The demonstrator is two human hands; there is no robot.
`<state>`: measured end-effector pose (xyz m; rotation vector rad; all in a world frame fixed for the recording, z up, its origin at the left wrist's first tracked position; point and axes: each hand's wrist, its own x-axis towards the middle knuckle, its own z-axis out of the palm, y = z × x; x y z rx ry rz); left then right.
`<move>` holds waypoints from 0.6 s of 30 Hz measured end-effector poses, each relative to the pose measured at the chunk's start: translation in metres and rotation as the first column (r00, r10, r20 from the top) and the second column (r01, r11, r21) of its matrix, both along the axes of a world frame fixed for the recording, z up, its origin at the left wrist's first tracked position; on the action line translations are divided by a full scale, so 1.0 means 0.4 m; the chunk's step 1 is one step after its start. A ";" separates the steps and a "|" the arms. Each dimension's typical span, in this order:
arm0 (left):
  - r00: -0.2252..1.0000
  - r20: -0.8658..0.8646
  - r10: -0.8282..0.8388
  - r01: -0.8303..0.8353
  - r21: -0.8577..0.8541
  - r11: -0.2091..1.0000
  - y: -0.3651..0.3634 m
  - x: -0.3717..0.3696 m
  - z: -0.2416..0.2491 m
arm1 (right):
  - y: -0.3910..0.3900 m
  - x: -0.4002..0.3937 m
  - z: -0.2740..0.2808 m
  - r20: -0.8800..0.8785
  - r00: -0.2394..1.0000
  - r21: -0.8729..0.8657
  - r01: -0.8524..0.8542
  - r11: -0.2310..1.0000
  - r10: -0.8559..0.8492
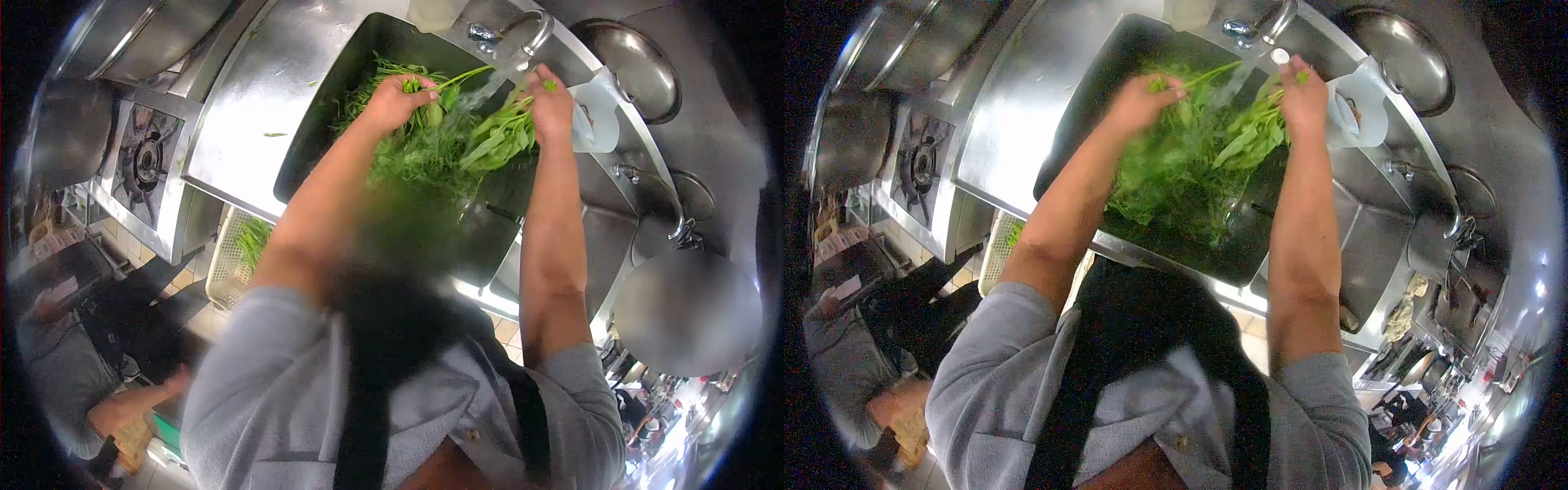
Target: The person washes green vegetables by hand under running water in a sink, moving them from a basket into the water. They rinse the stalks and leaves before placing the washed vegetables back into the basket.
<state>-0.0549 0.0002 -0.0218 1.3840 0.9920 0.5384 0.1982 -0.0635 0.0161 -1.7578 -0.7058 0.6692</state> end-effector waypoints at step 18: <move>0.990 0.099 -0.105 0.093 0.122 0.988 -0.083 -0.020 -0.041 | 0.038 -0.056 -0.133 -0.714 0.688 -0.020 -0.203 0.979 0.128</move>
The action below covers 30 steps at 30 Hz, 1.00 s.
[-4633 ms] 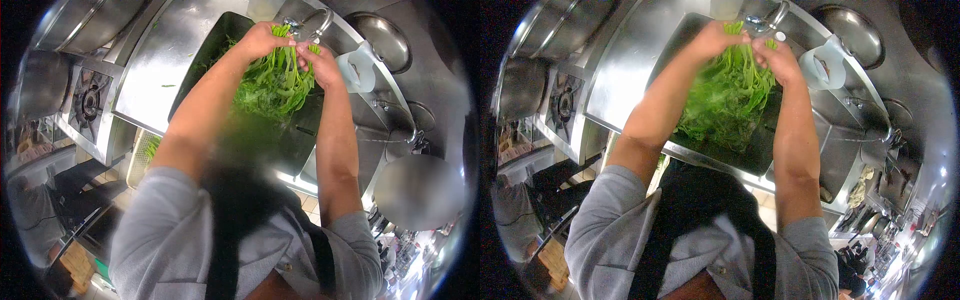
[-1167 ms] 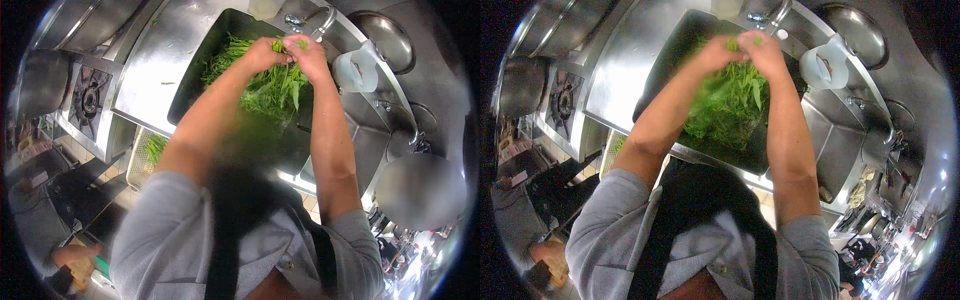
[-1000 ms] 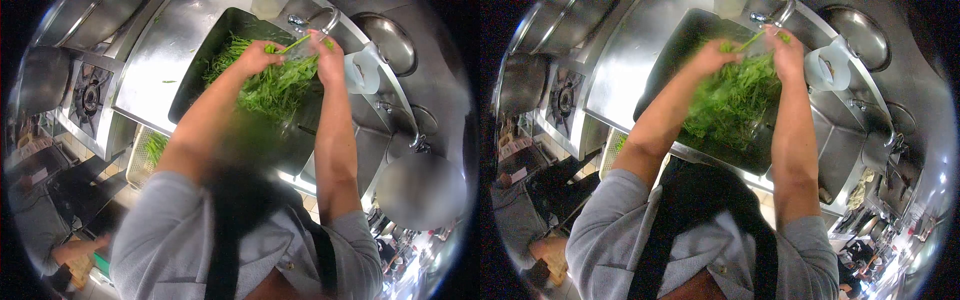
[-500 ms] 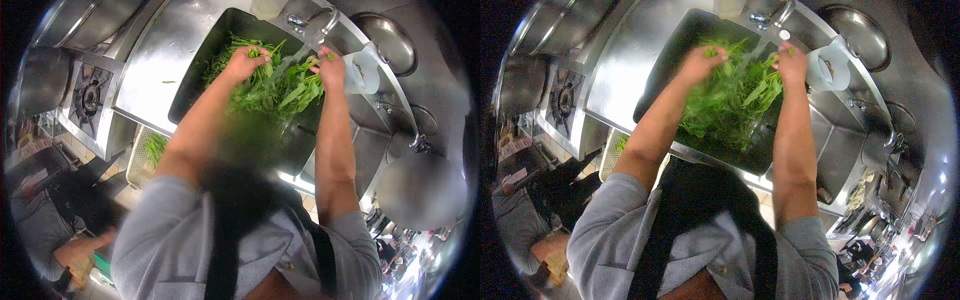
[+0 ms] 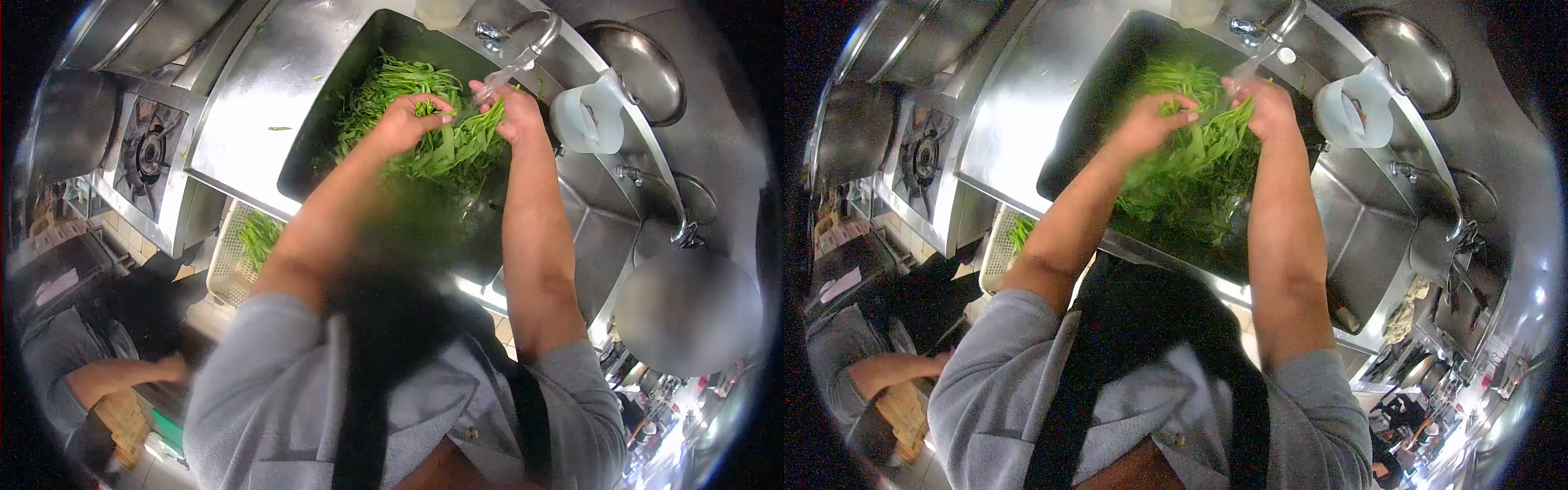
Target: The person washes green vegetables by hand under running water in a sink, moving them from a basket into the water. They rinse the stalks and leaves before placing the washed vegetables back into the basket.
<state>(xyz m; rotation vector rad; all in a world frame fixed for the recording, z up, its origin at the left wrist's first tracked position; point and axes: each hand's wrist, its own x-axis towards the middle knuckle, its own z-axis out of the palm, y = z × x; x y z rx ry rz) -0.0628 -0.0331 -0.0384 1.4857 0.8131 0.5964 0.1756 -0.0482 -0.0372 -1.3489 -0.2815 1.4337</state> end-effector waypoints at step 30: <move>0.912 -0.398 0.096 -0.200 -0.228 0.953 -0.209 -0.171 -0.099 | 0.019 -0.012 -0.162 0.394 0.918 0.104 0.013 0.994 -0.054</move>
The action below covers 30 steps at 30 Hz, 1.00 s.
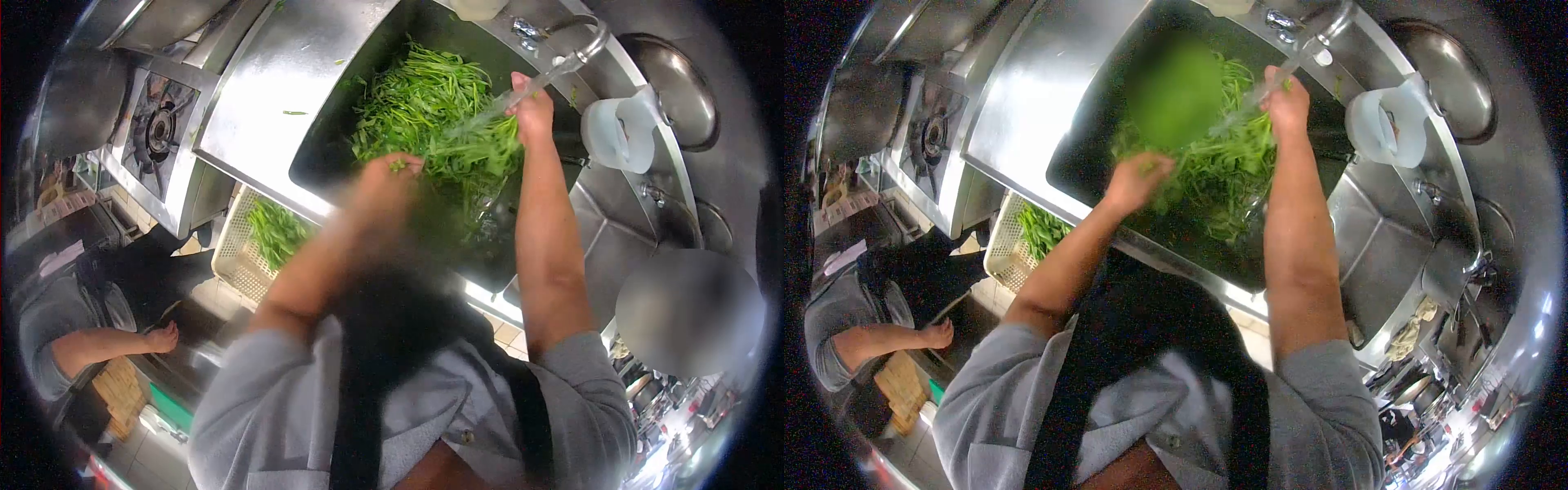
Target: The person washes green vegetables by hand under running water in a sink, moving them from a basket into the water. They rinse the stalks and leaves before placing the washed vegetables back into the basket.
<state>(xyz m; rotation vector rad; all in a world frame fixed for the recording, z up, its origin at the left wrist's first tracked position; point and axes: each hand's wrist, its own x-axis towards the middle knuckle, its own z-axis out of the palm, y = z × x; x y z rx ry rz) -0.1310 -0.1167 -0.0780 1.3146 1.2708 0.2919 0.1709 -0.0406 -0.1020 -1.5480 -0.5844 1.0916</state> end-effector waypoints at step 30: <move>0.571 0.729 0.378 -0.095 -0.399 0.912 0.189 0.298 0.016 | -0.293 -0.160 0.135 0.202 0.899 -0.375 -0.296 0.878 0.389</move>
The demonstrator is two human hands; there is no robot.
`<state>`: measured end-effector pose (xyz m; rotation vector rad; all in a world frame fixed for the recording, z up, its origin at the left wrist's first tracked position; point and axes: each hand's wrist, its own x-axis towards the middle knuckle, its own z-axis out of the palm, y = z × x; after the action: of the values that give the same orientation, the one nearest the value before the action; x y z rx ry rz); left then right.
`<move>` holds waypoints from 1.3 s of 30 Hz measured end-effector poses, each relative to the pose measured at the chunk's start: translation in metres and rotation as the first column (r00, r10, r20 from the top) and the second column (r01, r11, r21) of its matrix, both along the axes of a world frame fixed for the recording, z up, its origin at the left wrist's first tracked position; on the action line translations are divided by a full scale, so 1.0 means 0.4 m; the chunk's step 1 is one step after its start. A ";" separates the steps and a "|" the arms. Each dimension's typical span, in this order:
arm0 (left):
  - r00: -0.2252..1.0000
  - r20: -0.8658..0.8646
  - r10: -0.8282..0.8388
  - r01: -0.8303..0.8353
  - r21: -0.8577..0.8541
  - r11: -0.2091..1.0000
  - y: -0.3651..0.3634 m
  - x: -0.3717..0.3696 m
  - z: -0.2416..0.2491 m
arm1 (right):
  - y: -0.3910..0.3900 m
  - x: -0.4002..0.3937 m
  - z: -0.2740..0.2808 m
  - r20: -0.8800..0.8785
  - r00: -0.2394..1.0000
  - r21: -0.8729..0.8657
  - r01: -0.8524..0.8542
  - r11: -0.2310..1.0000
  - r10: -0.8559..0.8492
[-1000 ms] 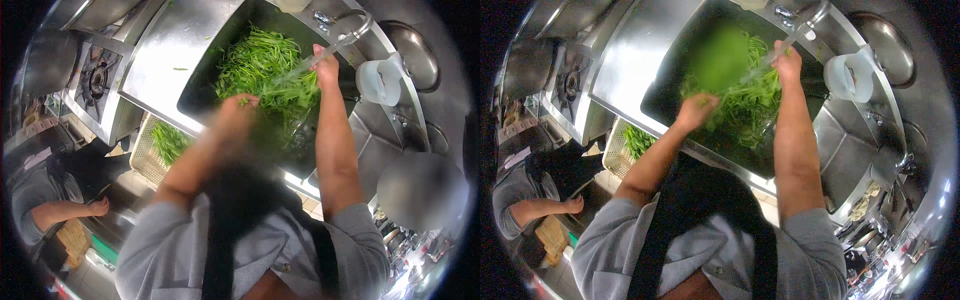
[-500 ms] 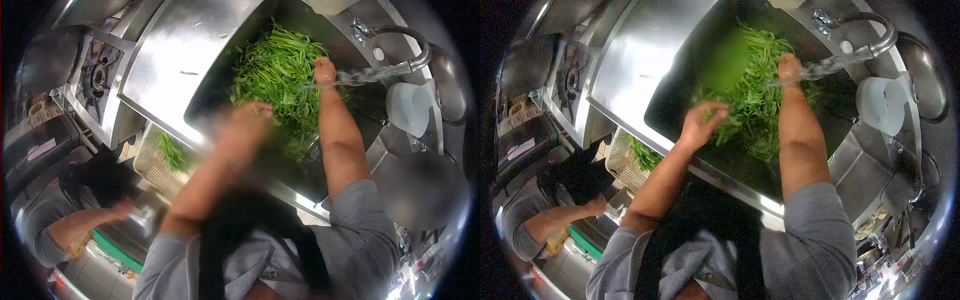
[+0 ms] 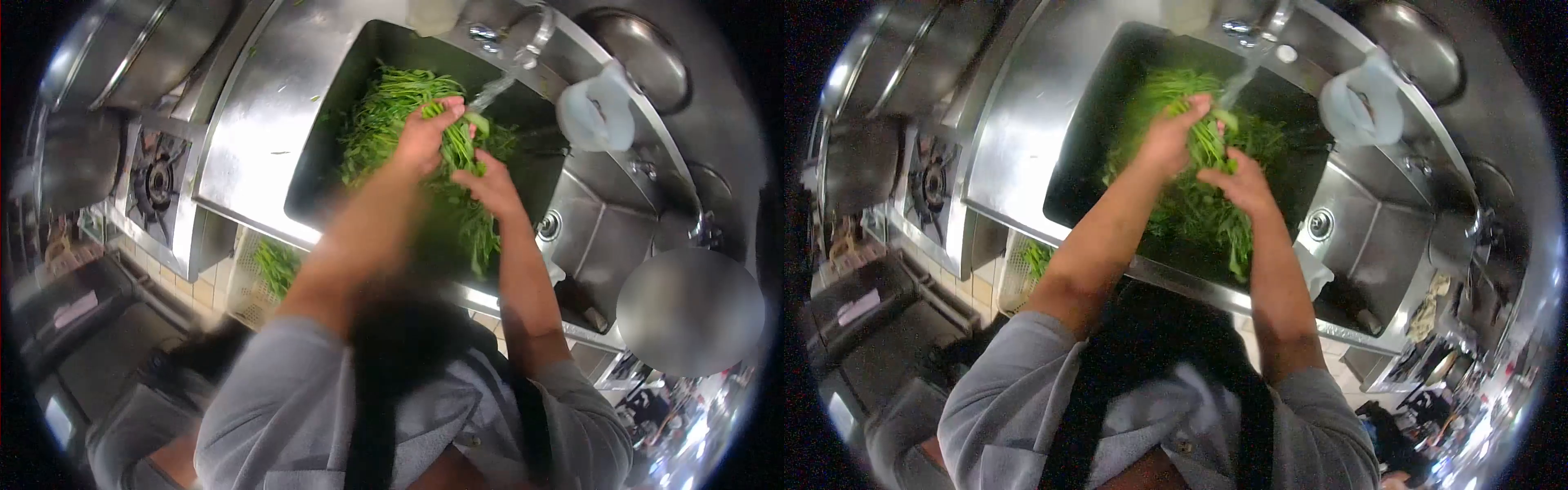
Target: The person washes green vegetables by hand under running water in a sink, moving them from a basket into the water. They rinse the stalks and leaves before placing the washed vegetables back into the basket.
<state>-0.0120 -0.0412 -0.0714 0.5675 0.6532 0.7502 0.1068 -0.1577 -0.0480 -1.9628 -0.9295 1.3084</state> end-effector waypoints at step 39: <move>0.881 -0.473 -0.011 0.277 0.497 0.823 -0.061 0.011 0.129 | 0.144 0.099 0.151 0.381 0.906 0.422 0.008 0.906 -0.185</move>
<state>-0.0077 -0.0655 -0.0197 1.3510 0.8102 0.6578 0.1463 -0.0999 0.0123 -1.9386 -1.1756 0.5713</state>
